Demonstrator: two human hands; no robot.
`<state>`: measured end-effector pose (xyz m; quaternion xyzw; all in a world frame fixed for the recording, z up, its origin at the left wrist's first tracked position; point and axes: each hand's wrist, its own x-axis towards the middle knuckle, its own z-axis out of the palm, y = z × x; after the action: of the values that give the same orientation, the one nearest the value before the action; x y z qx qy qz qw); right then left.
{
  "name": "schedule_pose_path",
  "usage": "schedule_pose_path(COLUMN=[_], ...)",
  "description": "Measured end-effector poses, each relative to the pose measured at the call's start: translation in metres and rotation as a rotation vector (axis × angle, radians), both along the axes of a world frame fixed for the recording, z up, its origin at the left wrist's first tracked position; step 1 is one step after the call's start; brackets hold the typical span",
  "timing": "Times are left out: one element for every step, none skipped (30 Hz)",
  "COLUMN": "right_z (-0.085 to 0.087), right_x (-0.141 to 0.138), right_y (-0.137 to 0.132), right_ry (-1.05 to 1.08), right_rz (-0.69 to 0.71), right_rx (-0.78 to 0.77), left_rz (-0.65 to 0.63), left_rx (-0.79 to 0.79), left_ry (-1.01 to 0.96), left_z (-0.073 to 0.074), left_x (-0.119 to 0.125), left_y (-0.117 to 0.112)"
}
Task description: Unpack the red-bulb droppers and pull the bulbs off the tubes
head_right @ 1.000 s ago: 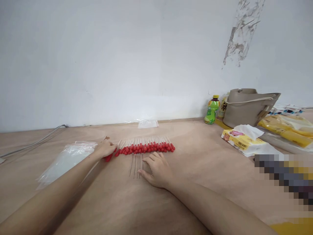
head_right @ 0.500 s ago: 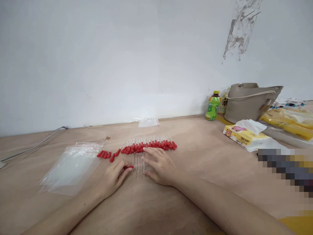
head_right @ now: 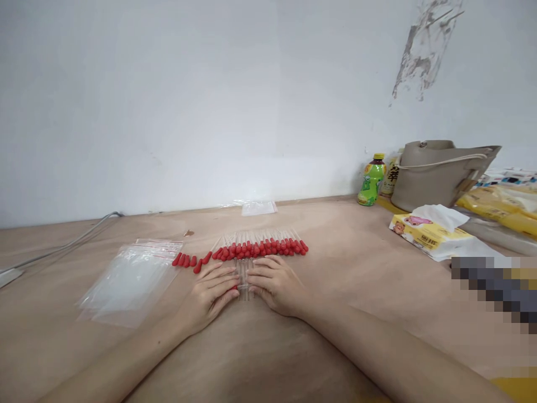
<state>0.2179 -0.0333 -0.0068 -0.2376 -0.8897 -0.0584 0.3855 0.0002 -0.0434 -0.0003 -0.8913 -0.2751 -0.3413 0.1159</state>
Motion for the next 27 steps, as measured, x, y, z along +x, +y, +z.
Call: schedule_pose_path(right_z=[0.000,-0.001,-0.002,-0.004,-0.005,-0.007,-0.009,-0.010,-0.011,-0.011,-0.010,-0.009,-0.008,-0.007,-0.006,-0.005,-0.005,-0.005,-0.005,-0.006,-0.007,-0.007,-0.008,-0.008,-0.008,-0.008,-0.007], right_x=[0.000,-0.001,-0.002,-0.003,-0.004,-0.005,-0.006,-0.007,-0.008,-0.008,-0.009,-0.009,-0.009,-0.009,-0.008,-0.008,-0.008,-0.007,-0.007,-0.006,-0.005,-0.005,-0.004,-0.004,-0.004,-0.004,-0.004], right_y=[0.001,0.001,0.002,0.003,0.004,0.005,0.006,0.006,0.005,0.004,0.002,0.001,-0.001,-0.002,-0.003,-0.003,-0.004,-0.004,-0.003,-0.003,-0.002,-0.002,-0.002,-0.002,-0.002,-0.003,-0.003], right_ry=[-0.005,-0.008,-0.008,-0.004,0.004,0.014,0.021,0.027,0.031,0.031,0.028,0.023,0.014,0.005,-0.007,-0.019,-0.028,-0.038,-0.044,-0.049,-0.055,-0.058,-0.061,-0.063,-0.062,-0.061,-0.056], right_rz=[0.005,0.011,0.020,0.032,0.045,0.056,0.063,0.068,0.073,0.080,0.089,0.102,0.118,0.134,0.145,0.153,0.156,0.157,0.154,0.149,0.145,0.141,0.138,0.136,0.135,0.135,0.135], right_rx=[-0.011,-0.021,-0.027,-0.029,-0.029,-0.028,-0.026,-0.024,-0.020,-0.015,-0.010,-0.006,-0.006,-0.008,-0.011,-0.012,-0.009,-0.002,0.008,0.019,0.027,0.037,0.045,0.053,0.063,0.074,0.088], left_rz=[-0.001,-0.001,-0.003,-0.008,-0.014,-0.019,-0.021,-0.020,-0.018,-0.015,-0.013,-0.010,-0.008,-0.007,-0.005,-0.003,0.000,0.002,0.005,0.010,0.013,0.013,0.014,0.013,0.011,0.008,0.006], left_rx=[0.009,0.017,0.028,0.040,0.052,0.059,0.061,0.054,0.040,0.026,0.014,0.004,0.001,0.001,0.004,0.005,0.006,0.006,0.003,0.000,-0.002,-0.004,-0.006,-0.008,-0.011,-0.014,-0.016], left_ry=[-0.004,-0.003,-0.002,0.001,0.003,0.005,0.005,0.007,0.012,0.019,0.028,0.041,0.052,0.062,0.069,0.079,0.089,0.101,0.115,0.128,0.139,0.149,0.156,0.162,0.166,0.168,0.169], left_z=[-0.001,-0.001,-0.002,-0.001,-0.001,0.000,0.001,0.003,0.004,0.005,0.006,0.007,0.008,0.009,0.010,0.011,0.011,0.012,0.013,0.014,0.015,0.015,0.016,0.016,0.017,0.017,0.017], left_x=[0.000,0.000,0.000,0.001,0.001,0.002,0.002,0.003,0.004,0.004,0.005,0.005,0.005,0.006,0.005,0.005,0.005,0.005,0.005,0.004,0.004,0.003,0.003,0.002,0.002,0.001,0.001], left_y=[0.000,0.000,0.000,-0.001,-0.002,-0.003,-0.004,-0.005,-0.007,-0.008,-0.009,-0.010,-0.011,-0.011,-0.012,-0.013,-0.013,-0.013,-0.014,-0.014,-0.015,-0.015,-0.015,-0.016,-0.016,-0.017,-0.017])
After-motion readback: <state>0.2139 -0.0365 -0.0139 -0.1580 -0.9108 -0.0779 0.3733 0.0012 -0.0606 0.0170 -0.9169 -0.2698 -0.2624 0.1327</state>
